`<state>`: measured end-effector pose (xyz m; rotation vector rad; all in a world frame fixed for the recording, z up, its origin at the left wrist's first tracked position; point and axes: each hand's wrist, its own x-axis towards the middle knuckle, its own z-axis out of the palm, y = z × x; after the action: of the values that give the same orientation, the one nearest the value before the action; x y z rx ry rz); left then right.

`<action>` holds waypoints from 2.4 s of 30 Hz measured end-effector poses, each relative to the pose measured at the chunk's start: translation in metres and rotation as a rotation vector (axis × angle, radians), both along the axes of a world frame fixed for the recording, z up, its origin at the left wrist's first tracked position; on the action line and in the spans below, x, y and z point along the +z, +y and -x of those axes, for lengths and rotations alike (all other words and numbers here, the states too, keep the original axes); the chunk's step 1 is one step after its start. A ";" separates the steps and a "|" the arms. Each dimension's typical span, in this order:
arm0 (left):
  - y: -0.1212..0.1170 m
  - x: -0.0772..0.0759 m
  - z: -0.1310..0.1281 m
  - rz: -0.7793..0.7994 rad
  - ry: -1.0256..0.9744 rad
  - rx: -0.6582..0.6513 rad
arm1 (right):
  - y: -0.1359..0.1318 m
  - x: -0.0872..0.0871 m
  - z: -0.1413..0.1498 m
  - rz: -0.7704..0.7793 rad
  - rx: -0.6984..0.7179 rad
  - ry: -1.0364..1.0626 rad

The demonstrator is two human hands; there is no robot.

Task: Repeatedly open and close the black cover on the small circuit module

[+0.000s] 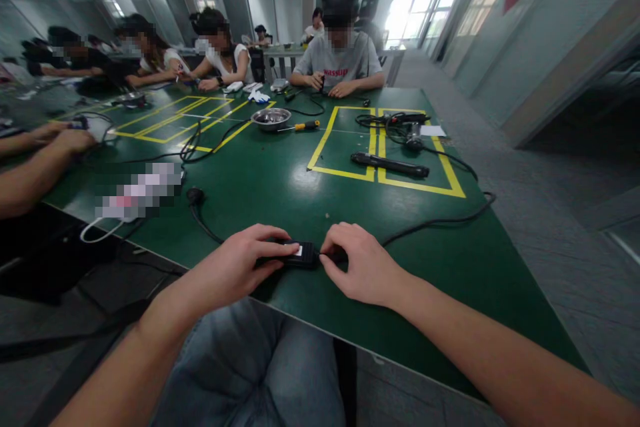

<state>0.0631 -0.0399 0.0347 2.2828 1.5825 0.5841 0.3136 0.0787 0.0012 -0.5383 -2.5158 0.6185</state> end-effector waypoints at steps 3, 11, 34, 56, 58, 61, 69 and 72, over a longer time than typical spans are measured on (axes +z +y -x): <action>0.001 0.002 0.000 0.009 0.000 0.015 | 0.000 -0.001 0.000 -0.001 -0.001 -0.007; 0.020 0.007 0.009 0.067 -0.277 0.184 | 0.000 -0.003 0.001 0.017 -0.010 0.000; 0.002 -0.005 0.015 0.063 -0.072 0.129 | -0.001 -0.003 0.000 0.060 -0.041 -0.083; 0.045 -0.004 0.004 -0.022 0.061 0.106 | 0.000 0.002 -0.005 0.010 0.024 -0.007; 0.046 -0.005 0.009 -0.016 0.084 0.167 | -0.001 0.002 -0.005 0.015 0.029 -0.013; 0.033 -0.001 0.015 -0.050 0.039 0.215 | -0.001 0.002 -0.004 0.022 0.023 -0.017; -0.005 0.006 0.005 -0.032 -0.073 0.007 | -0.001 0.002 -0.004 0.021 0.007 -0.042; -0.006 0.002 0.001 -0.052 -0.014 -0.007 | -0.001 0.002 -0.003 0.023 0.005 -0.043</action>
<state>0.0618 -0.0458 0.0366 2.3158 1.5704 0.6448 0.3170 0.0777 0.0032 -0.5592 -2.5544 0.6454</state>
